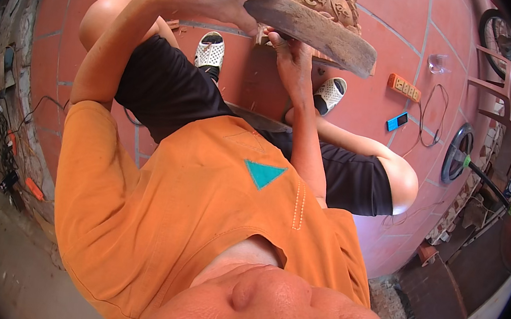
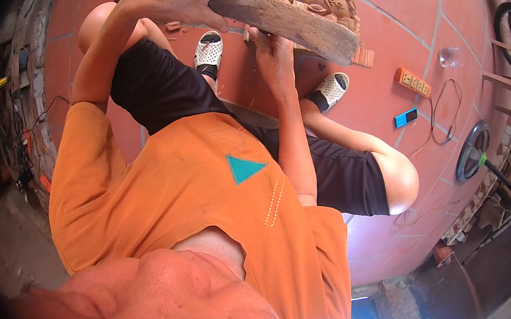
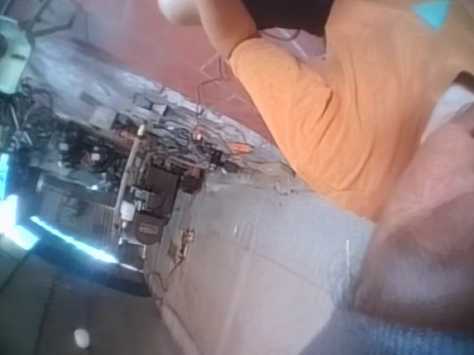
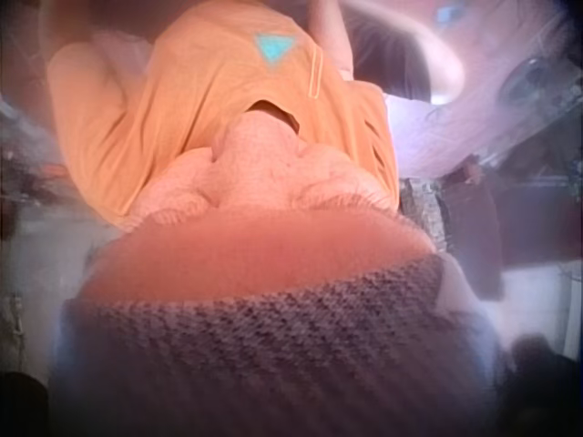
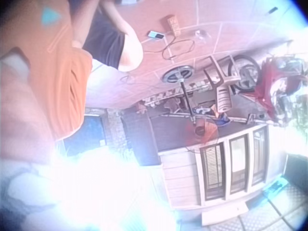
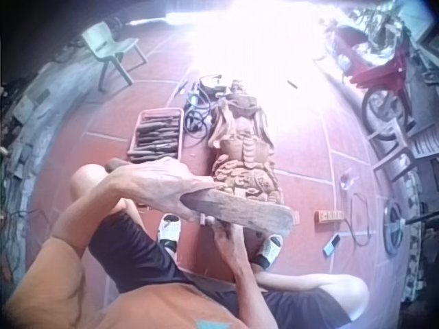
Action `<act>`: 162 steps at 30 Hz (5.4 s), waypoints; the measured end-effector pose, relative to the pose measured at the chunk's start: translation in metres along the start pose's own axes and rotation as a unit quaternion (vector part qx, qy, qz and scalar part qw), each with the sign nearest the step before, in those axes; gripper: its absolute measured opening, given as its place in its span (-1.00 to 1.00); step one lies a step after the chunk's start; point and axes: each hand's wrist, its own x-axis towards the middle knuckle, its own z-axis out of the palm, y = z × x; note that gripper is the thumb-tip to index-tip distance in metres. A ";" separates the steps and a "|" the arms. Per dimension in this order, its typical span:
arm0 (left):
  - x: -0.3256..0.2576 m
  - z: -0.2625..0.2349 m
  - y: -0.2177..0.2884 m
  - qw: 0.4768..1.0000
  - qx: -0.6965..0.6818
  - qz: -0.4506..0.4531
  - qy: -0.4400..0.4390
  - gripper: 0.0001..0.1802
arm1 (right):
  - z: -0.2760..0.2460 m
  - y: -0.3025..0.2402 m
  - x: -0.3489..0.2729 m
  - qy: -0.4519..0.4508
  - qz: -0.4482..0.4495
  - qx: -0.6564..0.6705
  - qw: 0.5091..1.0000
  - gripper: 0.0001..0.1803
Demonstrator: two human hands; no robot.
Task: The person sits on the floor and carves a wooden block using a chisel and mallet. They repeatedly strike the chisel to shape the wood, occasionally adjusting the piece and clearing wood shavings.
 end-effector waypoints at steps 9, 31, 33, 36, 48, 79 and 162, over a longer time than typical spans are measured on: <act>0.005 0.008 -0.006 0.999 0.001 0.026 0.030 -0.39 | -0.010 -0.010 0.003 0.014 0.041 0.056 0.998 -0.77; 0.027 0.018 -0.010 0.905 -0.345 0.063 0.241 -0.33 | -0.043 -0.022 0.013 0.101 0.055 0.172 0.978 -0.62; 0.030 0.020 -0.012 0.902 -0.339 0.068 0.258 -0.36 | -0.041 -0.018 0.015 0.097 0.046 0.168 0.980 -0.65; 0.028 0.020 -0.004 0.904 -0.333 0.025 0.266 -0.39 | -0.038 -0.017 0.018 0.098 0.037 0.168 0.980 -0.68; 0.040 0.025 -0.015 0.892 -0.365 0.019 0.267 -0.38 | -0.035 0.003 0.029 0.063 0.008 0.101 0.993 -0.66; 0.052 0.009 0.009 0.953 -0.214 0.090 0.192 -0.19 | -0.039 -0.008 0.031 0.098 0.066 0.193 0.974 -0.71; 0.079 -0.023 0.042 0.993 0.113 0.044 0.009 -0.14 | -0.046 0.012 0.029 0.096 0.068 0.066 0.991 -0.76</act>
